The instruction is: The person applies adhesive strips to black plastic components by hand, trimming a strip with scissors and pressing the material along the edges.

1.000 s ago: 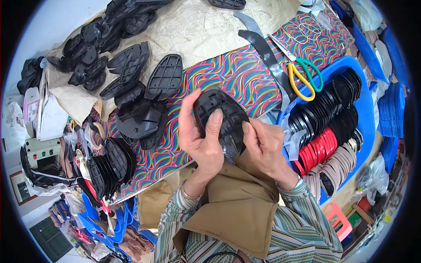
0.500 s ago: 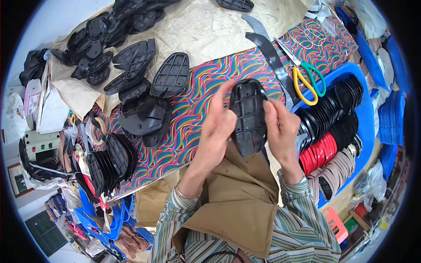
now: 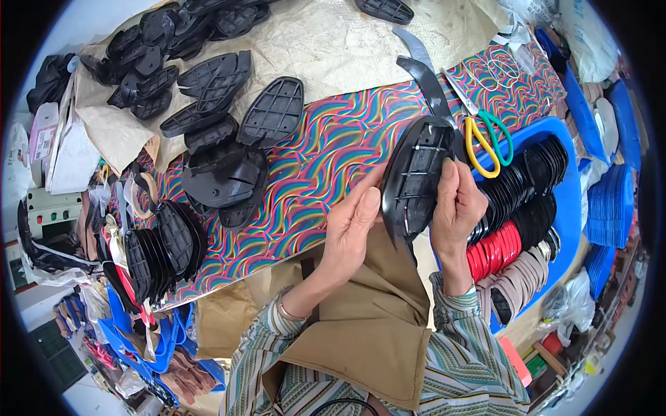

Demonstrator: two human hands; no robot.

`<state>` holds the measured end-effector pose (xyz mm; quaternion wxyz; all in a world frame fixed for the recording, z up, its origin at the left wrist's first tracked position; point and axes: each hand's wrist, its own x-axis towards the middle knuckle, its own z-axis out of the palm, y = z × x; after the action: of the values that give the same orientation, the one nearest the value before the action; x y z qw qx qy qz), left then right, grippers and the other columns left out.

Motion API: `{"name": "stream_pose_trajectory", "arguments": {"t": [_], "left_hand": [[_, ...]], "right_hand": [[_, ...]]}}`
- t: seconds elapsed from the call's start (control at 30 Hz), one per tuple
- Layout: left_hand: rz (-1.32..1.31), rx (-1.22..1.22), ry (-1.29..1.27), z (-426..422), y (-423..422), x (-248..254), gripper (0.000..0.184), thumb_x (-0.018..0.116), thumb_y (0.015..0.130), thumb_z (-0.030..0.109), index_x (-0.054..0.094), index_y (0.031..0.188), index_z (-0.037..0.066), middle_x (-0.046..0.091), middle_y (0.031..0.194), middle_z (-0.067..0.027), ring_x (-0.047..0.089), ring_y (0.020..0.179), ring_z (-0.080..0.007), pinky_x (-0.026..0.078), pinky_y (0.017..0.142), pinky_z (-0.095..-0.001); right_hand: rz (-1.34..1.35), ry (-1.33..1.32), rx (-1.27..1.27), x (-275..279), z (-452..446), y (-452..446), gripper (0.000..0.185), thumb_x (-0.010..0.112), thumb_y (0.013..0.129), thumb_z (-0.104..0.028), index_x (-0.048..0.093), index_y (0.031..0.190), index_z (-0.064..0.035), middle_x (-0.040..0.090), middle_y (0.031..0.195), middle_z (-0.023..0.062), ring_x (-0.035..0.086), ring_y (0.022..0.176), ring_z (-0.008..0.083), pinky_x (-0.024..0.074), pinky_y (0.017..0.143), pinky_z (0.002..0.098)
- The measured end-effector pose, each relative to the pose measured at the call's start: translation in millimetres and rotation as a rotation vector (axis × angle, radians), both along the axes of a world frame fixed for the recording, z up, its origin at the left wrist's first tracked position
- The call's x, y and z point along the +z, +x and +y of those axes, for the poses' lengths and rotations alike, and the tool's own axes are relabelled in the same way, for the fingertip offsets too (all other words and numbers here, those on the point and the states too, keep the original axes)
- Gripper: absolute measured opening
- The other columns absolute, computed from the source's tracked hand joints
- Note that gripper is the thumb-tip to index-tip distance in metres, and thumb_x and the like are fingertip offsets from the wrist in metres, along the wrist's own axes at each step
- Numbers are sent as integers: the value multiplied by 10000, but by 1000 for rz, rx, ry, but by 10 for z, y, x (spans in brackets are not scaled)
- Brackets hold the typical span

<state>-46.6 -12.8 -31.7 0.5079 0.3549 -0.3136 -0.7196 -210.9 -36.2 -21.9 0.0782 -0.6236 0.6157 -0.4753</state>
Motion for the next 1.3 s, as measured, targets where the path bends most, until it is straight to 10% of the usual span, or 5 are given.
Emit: {"name": "stream_pose_trajectory", "arguments": {"t": [0.37, 0.63, 0.93, 1.03, 1.3], "left_hand": [[-1021, 282, -661, -50, -30, 31, 253, 530, 1021, 132, 581, 1180, -58, 523, 645, -123, 464, 518, -144, 382, 497, -323], [-670, 234, -508, -301, 3, 157, 239, 527, 1025, 156, 590, 1132, -48, 592, 708, -160, 568, 531, -237, 441, 524, -334], [-331, -13, -292, -344, 143, 314, 361, 598, 984, 139, 547, 1311, -5, 643, 1113, -60, 592, 1017, -108, 468, 901, -258], [-340, -165, -258, -342, 253, 297, 443, 640, 950, 103, 505, 1359, 1, 615, 1205, -71, 585, 1110, -129, 456, 968, -273], [-245, -425, -85, -306, 319, 291, 687, 718, 854, 7, 374, 1448, 8, 530, 1323, -85, 607, 1107, -159, 492, 936, -295]], "right_hand": [[134, -164, 27, -46, 42, 56, 137, 633, 948, -62, 667, 1045, 29, 571, 616, 105, 511, 475, 186, 348, 464, 323], [158, -109, 168, -33, 151, 89, 173, 645, 894, 10, 639, 1058, 64, 641, 720, 149, 590, 499, 254, 429, 469, 335], [50, -31, 229, -59, 163, 86, 138, 632, 919, -38, 664, 1023, 47, 629, 682, 123, 591, 499, 210, 425, 471, 323], [-490, 443, 365, 75, 110, -54, 199, 608, 965, -141, 688, 955, 41, 605, 648, 91, 580, 514, 132, 410, 473, 296], [-252, 716, 894, 301, -350, -178, 257, 645, 961, -202, 689, 906, 46, 613, 644, 38, 548, 568, 93, 410, 516, 269]]}}
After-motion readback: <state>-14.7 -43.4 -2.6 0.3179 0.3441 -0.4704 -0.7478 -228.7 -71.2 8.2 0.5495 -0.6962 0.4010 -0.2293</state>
